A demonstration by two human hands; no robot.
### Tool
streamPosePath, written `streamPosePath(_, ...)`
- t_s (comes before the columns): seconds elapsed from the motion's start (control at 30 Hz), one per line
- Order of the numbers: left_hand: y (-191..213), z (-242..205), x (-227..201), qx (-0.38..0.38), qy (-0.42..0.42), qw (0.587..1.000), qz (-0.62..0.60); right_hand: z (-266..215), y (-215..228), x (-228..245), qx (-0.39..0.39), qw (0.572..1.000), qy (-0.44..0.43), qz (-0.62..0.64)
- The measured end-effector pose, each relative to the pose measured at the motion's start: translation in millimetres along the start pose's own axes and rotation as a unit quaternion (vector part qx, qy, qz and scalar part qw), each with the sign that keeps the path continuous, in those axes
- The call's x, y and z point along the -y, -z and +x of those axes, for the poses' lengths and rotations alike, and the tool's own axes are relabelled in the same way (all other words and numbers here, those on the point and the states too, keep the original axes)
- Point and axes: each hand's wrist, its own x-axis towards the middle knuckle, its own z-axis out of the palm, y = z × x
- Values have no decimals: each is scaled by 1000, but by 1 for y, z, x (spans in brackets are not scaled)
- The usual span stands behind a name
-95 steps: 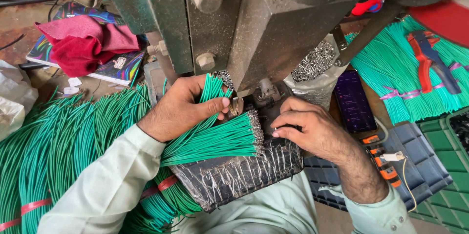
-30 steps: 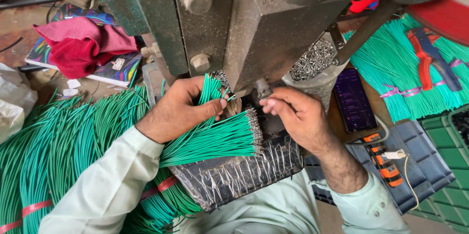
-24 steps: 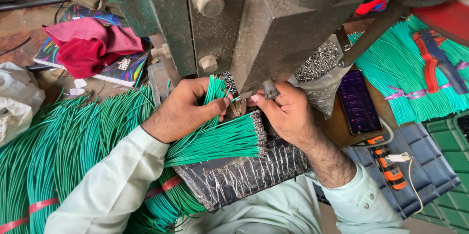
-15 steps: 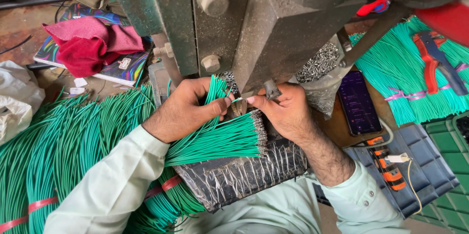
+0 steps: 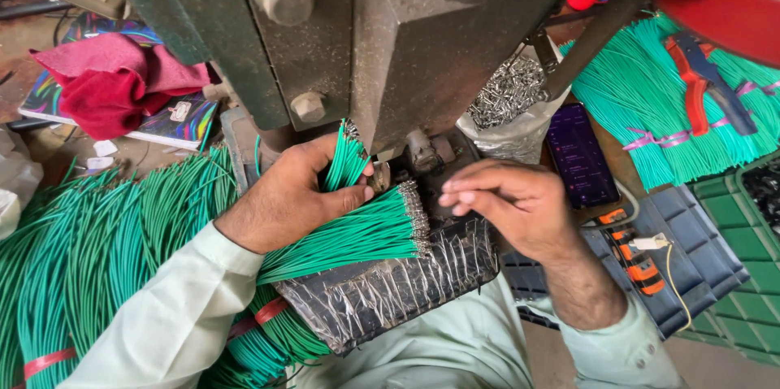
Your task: The person repeatedly inserts green insulated wires into a press machine and crimps metal connectors onto the wire ends. The person handles bundles of green wires and a container of metal connectors, using the press to secure each connector.
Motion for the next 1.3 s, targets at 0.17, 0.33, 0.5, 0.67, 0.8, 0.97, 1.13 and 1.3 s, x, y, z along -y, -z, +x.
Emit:
streamPosePath(0.17,2,3,6,5,-12,999,-39,-46,39,6,-17,953,-147,-264)
streamPosePath(0.33,4,5,11,-3,19,997,-69,-72,37,-7,-3,912,-109,-396)
streamPosePath(0.5,2,4,11,-4,15,998,-64,-76,35,-25,-31,897,-38,-439)
streamPosePath(0.67,3,4,10,-2,14,996,-86,-71,39,-26,-44,904,-53,-422)
streamPosePath(0.8,4,3,14,1,3,995,-95,-67,37,-24,-64,902,-50,-423)
streamPosePath(0.97,4,3,15,1,8,997,-79,-43,42,-17,-111,903,8,-414)
streamPosePath(1.13,4,1,13,2,-9,997,-76,27,69,-12,-141,888,64,-432)
streamPosePath(1.3,6,0,11,8,-10,996,-91,87,76,-24,-21,868,-19,-496)
